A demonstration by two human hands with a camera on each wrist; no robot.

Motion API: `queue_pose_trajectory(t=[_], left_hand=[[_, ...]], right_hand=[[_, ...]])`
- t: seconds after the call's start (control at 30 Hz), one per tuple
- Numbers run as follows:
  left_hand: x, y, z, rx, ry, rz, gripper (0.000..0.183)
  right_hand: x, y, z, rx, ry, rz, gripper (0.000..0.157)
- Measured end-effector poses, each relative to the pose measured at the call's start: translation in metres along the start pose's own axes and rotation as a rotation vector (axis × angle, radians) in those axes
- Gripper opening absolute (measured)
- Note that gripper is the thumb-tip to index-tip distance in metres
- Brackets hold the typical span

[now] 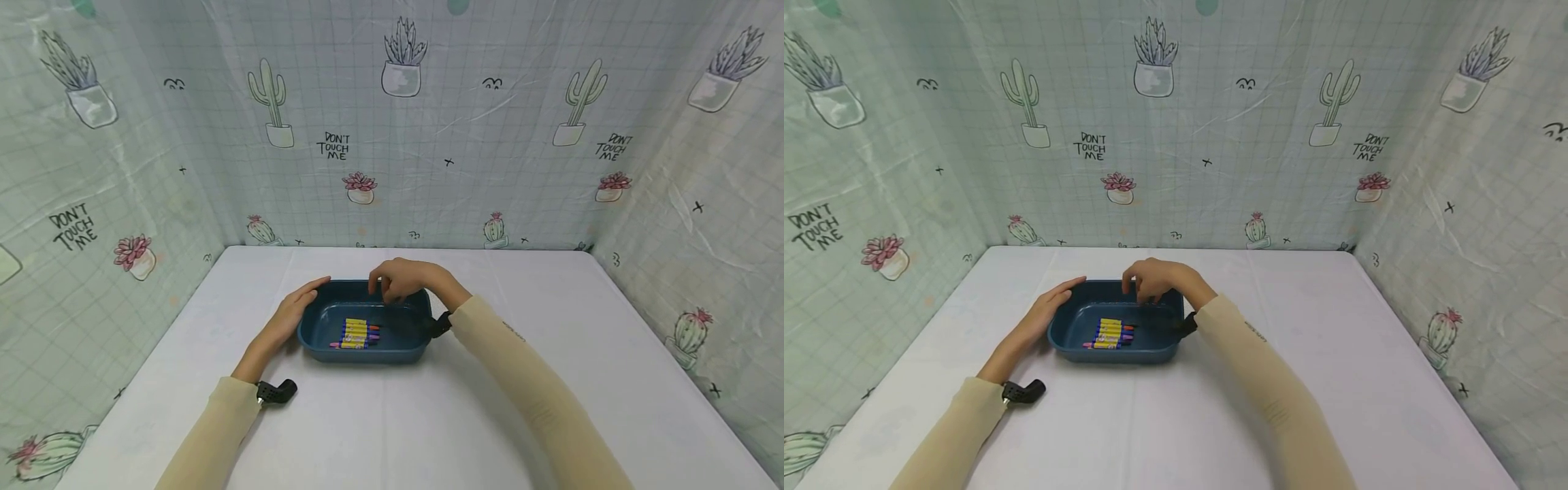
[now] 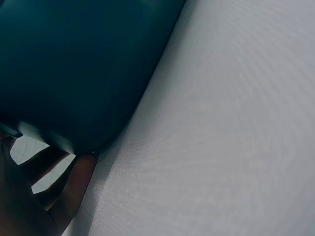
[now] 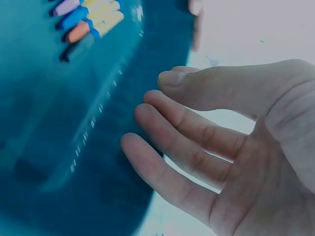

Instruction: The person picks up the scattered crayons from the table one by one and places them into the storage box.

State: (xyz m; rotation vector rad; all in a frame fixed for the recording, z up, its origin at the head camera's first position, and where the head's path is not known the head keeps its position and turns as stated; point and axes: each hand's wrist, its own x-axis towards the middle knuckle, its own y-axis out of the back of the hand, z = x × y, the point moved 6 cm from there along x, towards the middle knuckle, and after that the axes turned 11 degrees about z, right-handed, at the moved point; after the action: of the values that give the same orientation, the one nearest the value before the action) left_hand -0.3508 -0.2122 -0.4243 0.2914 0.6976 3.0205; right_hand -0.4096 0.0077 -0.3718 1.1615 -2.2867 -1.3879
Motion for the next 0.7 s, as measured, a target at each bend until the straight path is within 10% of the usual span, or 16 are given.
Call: queue_pose_trajectory(t=[0.7], left_hand=[[-0.003, 0.000, 0.005, 0.020, 0.001, 0.005, 0.046]], right_hand=[[-0.099, 0.032, 0.084, 0.200, -0.093, 0.312, 0.028]])
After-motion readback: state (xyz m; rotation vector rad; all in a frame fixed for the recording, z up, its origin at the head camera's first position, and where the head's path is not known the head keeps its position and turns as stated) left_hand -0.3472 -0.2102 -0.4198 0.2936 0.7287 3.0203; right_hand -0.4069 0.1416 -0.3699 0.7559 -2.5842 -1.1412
